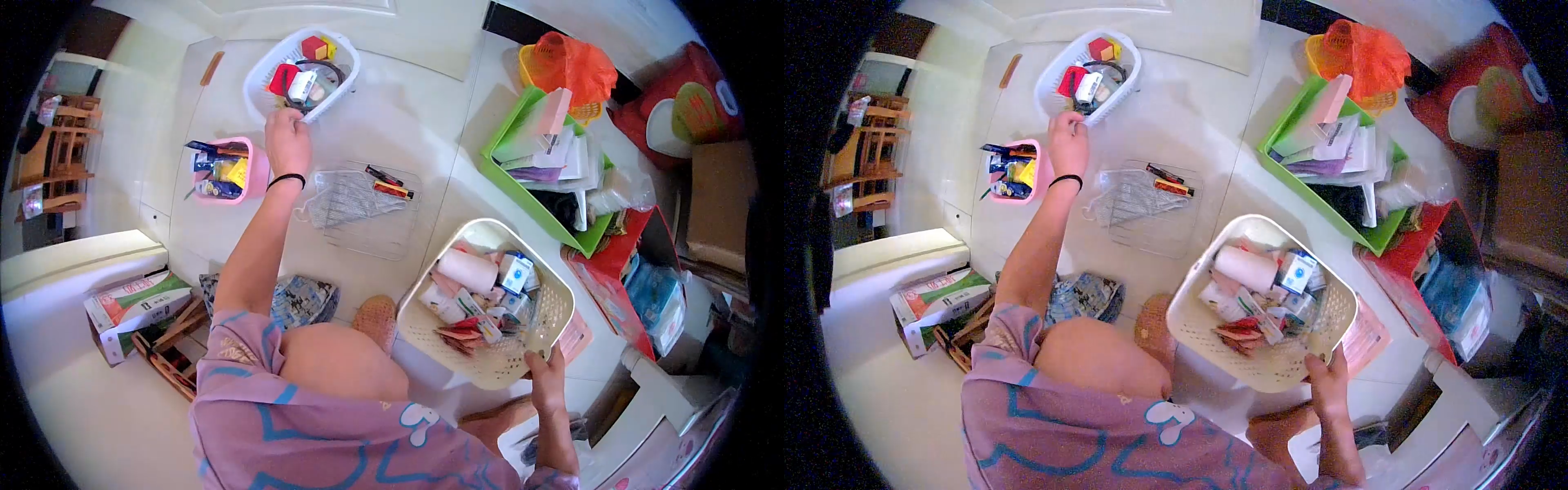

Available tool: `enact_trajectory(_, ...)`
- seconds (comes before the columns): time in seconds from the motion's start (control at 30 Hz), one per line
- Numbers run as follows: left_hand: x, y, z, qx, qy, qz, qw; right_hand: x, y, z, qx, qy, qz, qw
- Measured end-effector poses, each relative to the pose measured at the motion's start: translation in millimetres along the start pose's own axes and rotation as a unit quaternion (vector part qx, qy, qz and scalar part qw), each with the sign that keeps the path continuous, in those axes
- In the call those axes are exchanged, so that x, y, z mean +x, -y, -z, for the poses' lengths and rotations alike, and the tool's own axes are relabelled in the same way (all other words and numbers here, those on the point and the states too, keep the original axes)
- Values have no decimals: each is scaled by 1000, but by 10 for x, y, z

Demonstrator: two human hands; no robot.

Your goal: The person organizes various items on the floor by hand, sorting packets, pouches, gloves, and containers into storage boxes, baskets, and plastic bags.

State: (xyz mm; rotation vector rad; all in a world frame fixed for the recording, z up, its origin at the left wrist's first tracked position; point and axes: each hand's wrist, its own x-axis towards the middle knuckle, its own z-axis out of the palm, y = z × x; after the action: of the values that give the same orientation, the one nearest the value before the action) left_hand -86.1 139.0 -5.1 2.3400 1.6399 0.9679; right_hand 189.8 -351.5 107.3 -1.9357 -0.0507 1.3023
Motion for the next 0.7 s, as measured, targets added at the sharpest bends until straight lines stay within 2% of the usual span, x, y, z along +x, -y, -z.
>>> enact_trajectory(0.03,2,-24,29,-12,-31,57,998,30,64,-57,-3,2,1,1000)
enact_trajectory(0.07,6,-28,39,-11,-34,60,998,81,132,-129,-20,10,19,1000)
enact_trajectory(0.1,11,-29,47,-138,-13,222,965,135,217,-218,-37,18,37,998)
enact_trajectory(0.13,8,-26,56,-260,7,375,890,167,360,-350,-40,20,38,998)
enact_trajectory(0.17,-15,-32,75,-259,4,378,889,190,553,-521,-28,27,58,998)
enact_trajectory(0.23,-74,-27,120,-370,53,455,808,335,806,-864,18,40,101,994)
enact_trajectory(0.27,-85,37,110,-369,51,458,807,435,905,-1035,51,48,124,990)
enact_trajectory(0.33,-153,278,-26,-403,116,445,792,586,1211,-1348,44,62,141,987)
enact_trajectory(0.37,-219,630,-233,-494,132,393,764,654,1350,-1475,42,78,152,984)
enact_trajectory(0.4,-245,543,-232,-540,144,399,726,726,1478,-1594,39,92,164,981)
enact_trajectory(0.47,-210,372,-117,-634,115,456,614,848,1681,-1824,56,99,166,980)
enact_trajectory(0.5,-165,244,-69,-637,116,457,610,912,1773,-1910,77,108,169,977)
enact_trajectory(0.57,-96,58,-31,-630,112,428,638,1029,1932,-2034,65,109,184,975)
enact_trajectory(0.7,57,148,-158,-632,170,466,596,1362,2181,-2133,33,101,216,970)
